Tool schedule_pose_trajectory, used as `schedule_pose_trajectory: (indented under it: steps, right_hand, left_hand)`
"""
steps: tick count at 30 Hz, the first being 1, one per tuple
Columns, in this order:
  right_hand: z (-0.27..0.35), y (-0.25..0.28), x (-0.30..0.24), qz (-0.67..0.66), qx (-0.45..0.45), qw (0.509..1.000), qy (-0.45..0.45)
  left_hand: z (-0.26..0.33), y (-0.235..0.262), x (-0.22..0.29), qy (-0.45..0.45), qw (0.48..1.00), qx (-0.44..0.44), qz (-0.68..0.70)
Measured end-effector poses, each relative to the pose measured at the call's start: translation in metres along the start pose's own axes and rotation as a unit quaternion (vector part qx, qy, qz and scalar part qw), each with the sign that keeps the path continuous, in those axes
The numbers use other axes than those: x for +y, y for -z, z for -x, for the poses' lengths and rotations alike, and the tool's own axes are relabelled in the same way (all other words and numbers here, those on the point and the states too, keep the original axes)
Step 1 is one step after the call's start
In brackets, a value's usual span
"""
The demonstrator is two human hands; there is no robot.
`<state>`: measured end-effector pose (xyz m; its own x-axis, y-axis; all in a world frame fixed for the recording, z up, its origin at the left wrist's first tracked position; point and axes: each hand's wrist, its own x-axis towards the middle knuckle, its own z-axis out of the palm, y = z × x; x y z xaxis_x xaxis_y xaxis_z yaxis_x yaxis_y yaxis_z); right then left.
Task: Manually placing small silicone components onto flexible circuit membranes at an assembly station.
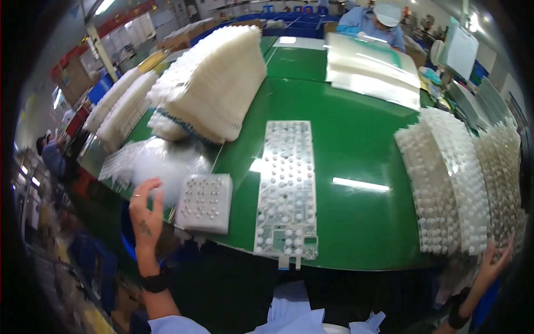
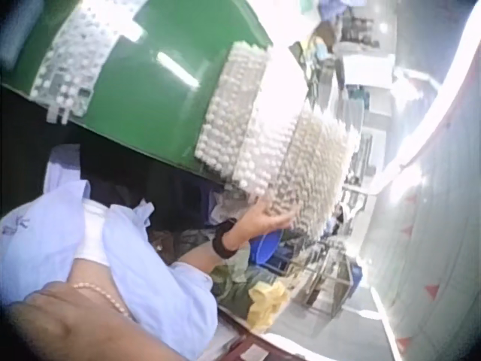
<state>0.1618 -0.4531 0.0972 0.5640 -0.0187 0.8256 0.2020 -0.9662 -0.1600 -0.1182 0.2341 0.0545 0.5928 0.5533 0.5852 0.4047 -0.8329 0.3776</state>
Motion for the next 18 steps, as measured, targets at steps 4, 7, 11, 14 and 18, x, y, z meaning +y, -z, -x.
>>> schedule_pose_trajectory:
  steps: [4,7,11,14,18]
  right_hand:
    - [0.058,-0.010,-0.136,-0.301,-0.066,0.950,-0.043]
    - [0.080,0.004,-0.262,-0.423,-0.420,0.783,0.175]
    - [0.128,-0.018,-0.313,-0.463,-0.535,0.619,0.341]
    - [0.134,-0.034,-0.320,-0.418,-0.521,0.653,0.357]
    - [0.133,-0.034,-0.318,-0.454,-0.530,0.669,0.256]
  left_hand:
    - [0.037,-0.008,0.049,-0.032,0.996,-0.079,-0.007]
    - [0.050,-0.043,0.064,-0.037,0.996,-0.074,-0.036]
    - [0.050,-0.053,0.061,0.045,0.994,-0.057,0.083]
    - [0.049,-0.051,0.059,0.075,0.985,-0.018,0.154]
    - [0.063,-0.044,0.113,-0.019,0.996,0.017,0.090]
